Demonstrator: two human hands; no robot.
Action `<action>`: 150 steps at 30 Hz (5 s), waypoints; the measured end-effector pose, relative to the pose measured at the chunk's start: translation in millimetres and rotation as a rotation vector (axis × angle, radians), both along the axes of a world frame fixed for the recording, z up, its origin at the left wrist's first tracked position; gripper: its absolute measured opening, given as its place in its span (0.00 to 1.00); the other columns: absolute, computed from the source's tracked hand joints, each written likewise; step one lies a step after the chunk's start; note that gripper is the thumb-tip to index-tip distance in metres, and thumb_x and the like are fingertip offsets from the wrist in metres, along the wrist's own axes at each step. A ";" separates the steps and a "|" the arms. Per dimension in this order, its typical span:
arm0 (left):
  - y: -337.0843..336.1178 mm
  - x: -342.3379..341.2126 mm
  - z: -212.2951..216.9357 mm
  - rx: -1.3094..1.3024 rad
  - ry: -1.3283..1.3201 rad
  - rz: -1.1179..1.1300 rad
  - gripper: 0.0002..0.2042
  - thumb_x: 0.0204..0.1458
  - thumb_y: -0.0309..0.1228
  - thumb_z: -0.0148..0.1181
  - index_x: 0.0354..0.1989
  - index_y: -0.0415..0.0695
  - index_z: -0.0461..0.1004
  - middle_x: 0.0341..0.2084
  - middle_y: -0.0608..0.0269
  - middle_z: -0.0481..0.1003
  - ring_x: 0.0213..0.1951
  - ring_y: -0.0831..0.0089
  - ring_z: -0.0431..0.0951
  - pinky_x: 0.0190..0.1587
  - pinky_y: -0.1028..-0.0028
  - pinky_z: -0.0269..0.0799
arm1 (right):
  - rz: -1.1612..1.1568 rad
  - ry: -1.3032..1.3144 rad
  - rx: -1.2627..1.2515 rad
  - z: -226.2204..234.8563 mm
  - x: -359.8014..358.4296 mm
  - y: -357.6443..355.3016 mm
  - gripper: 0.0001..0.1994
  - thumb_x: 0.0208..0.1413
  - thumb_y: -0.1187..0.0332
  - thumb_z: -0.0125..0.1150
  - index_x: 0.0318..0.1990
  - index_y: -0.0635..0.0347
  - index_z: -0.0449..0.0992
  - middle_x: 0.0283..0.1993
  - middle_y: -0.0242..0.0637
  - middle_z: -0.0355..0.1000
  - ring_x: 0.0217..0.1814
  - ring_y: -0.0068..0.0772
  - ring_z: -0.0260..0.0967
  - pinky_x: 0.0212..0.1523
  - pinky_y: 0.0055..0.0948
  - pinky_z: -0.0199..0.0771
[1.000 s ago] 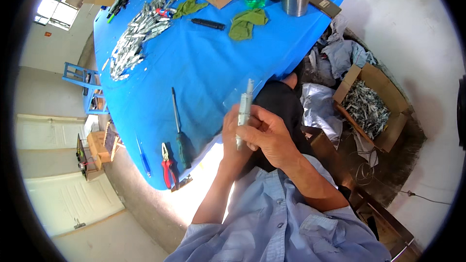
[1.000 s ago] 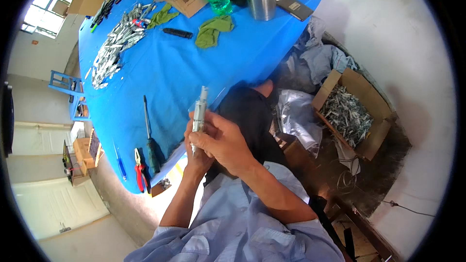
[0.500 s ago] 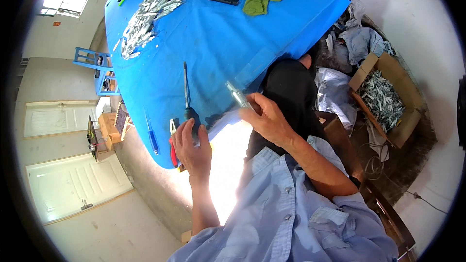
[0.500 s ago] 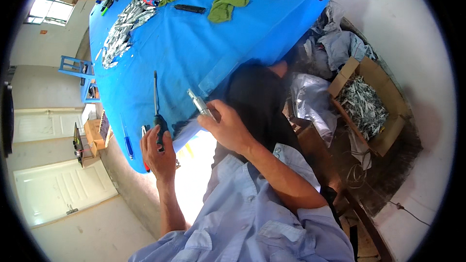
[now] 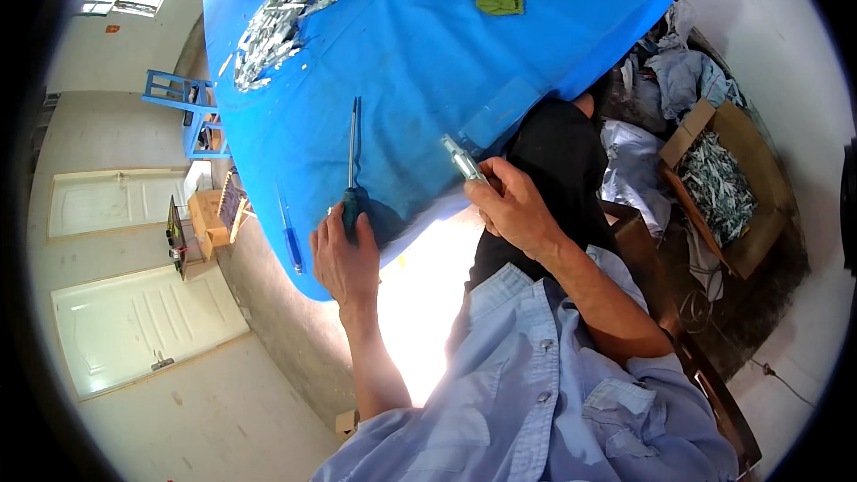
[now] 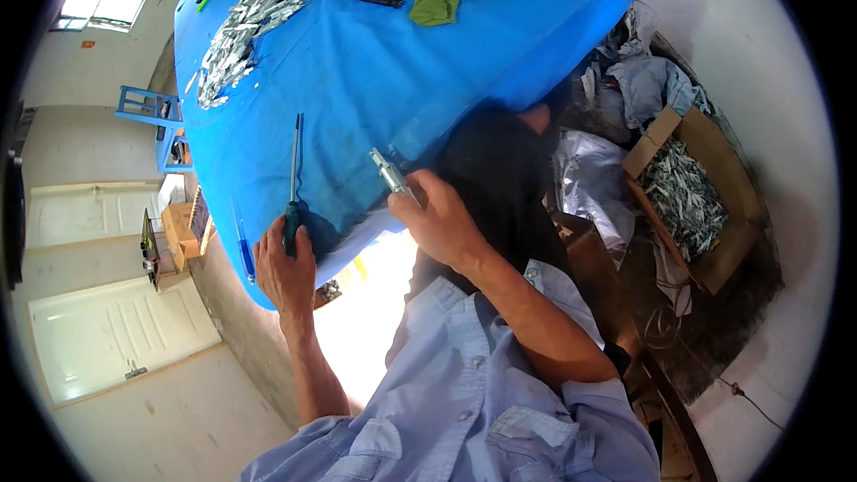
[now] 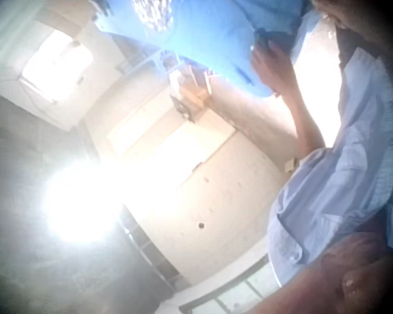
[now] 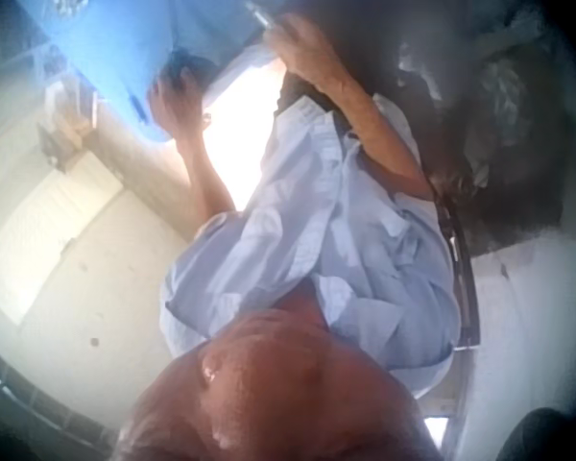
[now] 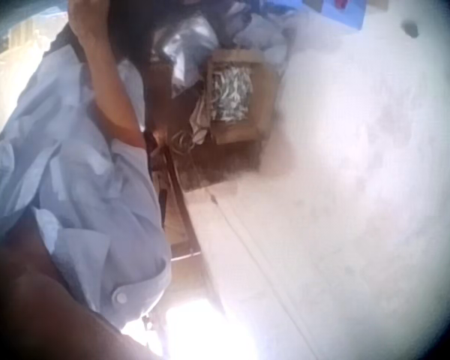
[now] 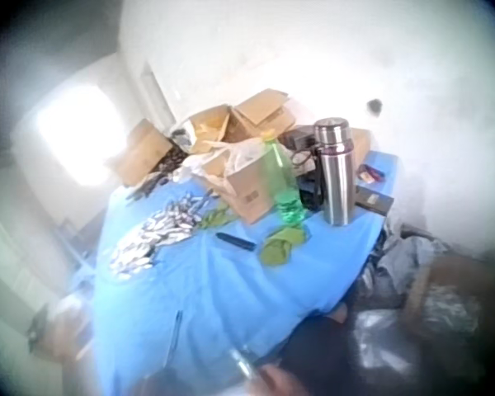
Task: The person assembles small metal and plastic components at a table, using a screwdriver to fit pieces together and retrieving more parts from a cardboard box.
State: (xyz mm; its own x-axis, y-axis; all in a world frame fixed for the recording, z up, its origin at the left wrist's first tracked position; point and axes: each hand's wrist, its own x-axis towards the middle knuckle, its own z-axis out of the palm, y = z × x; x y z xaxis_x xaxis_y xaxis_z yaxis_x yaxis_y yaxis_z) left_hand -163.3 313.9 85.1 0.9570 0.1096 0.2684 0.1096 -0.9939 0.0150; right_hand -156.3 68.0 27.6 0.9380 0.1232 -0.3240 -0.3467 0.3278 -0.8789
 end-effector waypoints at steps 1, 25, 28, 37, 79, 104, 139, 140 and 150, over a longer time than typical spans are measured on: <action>0.4 0.9 0.7 0.002 0.023 0.015 0.19 0.56 0.36 0.67 0.55 0.44 0.79 0.48 0.59 0.80 0.50 0.57 0.78 0.50 0.61 0.77 | 0.007 0.003 -0.010 0.0 0.7 -0.3 0.17 0.61 0.61 0.61 0.48 0.69 0.75 0.32 0.33 0.74 0.32 0.21 0.69 0.33 0.27 0.70; -0.2 -33.6 60.4 -1.126 0.291 -0.036 0.17 0.61 0.29 0.64 0.56 0.36 0.75 0.32 0.64 0.78 0.24 0.83 0.73 0.18 0.83 0.63 | -0.041 0.011 -0.055 5.9 6.4 -2.8 0.16 0.65 0.62 0.57 0.42 0.71 0.77 0.26 0.31 0.70 0.28 0.19 0.65 0.28 0.29 0.66; 9.4 -40.3 69.5 -0.994 0.251 -0.109 0.19 0.55 0.26 0.69 0.55 0.37 0.77 0.35 0.63 0.80 0.31 0.80 0.78 0.31 0.79 0.72 | -0.048 -0.019 -0.089 4.4 5.7 -1.5 0.16 0.66 0.62 0.57 0.40 0.71 0.77 0.25 0.33 0.69 0.27 0.20 0.65 0.28 0.31 0.66; 10.0 -44.9 80.4 -0.687 0.270 -0.158 0.17 0.46 0.20 0.70 0.47 0.39 0.82 0.35 0.62 0.82 0.37 0.75 0.81 0.40 0.74 0.76 | -0.040 -0.095 -0.153 0.0 5.8 -1.4 0.15 0.68 0.62 0.56 0.36 0.68 0.74 0.23 0.34 0.67 0.26 0.24 0.64 0.27 0.35 0.65; -38.6 -76.3 75.1 -0.431 0.247 -0.240 0.15 0.59 0.24 0.64 0.55 0.35 0.79 0.34 0.59 0.83 0.33 0.78 0.79 0.35 0.76 0.74 | -0.116 -0.266 -0.432 4.1 5.6 7.2 0.11 0.66 0.68 0.57 0.33 0.67 0.70 0.26 0.59 0.72 0.31 0.66 0.73 0.30 0.54 0.70; -21.1 -76.4 68.4 -0.523 0.329 -0.198 0.16 0.63 0.30 0.62 0.56 0.35 0.78 0.28 0.65 0.79 0.24 0.83 0.74 0.26 0.78 0.68 | -0.115 -0.208 -0.442 5.6 5.4 9.6 0.12 0.65 0.66 0.57 0.36 0.69 0.71 0.26 0.59 0.74 0.31 0.65 0.75 0.31 0.54 0.73; -13.7 -75.5 69.6 -0.478 0.249 -0.254 0.17 0.59 0.27 0.64 0.56 0.37 0.79 0.36 0.57 0.83 0.35 0.72 0.81 0.38 0.72 0.76 | 0.077 0.037 -0.062 10.9 7.9 -6.3 0.17 0.68 0.63 0.53 0.30 0.67 0.73 0.22 0.32 0.65 0.25 0.21 0.60 0.27 0.33 0.63; -12.4 -74.3 70.7 -0.500 0.249 -0.259 0.17 0.59 0.28 0.65 0.56 0.37 0.79 0.34 0.58 0.82 0.33 0.74 0.80 0.36 0.73 0.75 | 0.069 0.045 -0.043 13.3 7.6 -7.0 0.17 0.68 0.63 0.52 0.30 0.67 0.73 0.22 0.31 0.65 0.25 0.21 0.60 0.27 0.32 0.63; 8.7 -53.1 83.5 -0.635 0.416 -0.164 0.16 0.56 0.24 0.64 0.53 0.35 0.80 0.33 0.56 0.83 0.32 0.76 0.80 0.34 0.75 0.75 | 0.054 -0.096 -0.169 1.0 8.5 -0.8 0.21 0.67 0.58 0.53 0.30 0.69 0.74 0.20 0.40 0.66 0.23 0.29 0.65 0.28 0.37 0.66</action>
State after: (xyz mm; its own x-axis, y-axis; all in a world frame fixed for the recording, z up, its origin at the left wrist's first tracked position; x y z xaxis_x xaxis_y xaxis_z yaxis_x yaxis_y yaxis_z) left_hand -216.4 322.5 168.6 0.9827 -0.0289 -0.1831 0.0836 -0.8126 0.5768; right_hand -147.8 67.2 28.6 0.9591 0.1259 -0.2535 -0.2715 0.1557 -0.9498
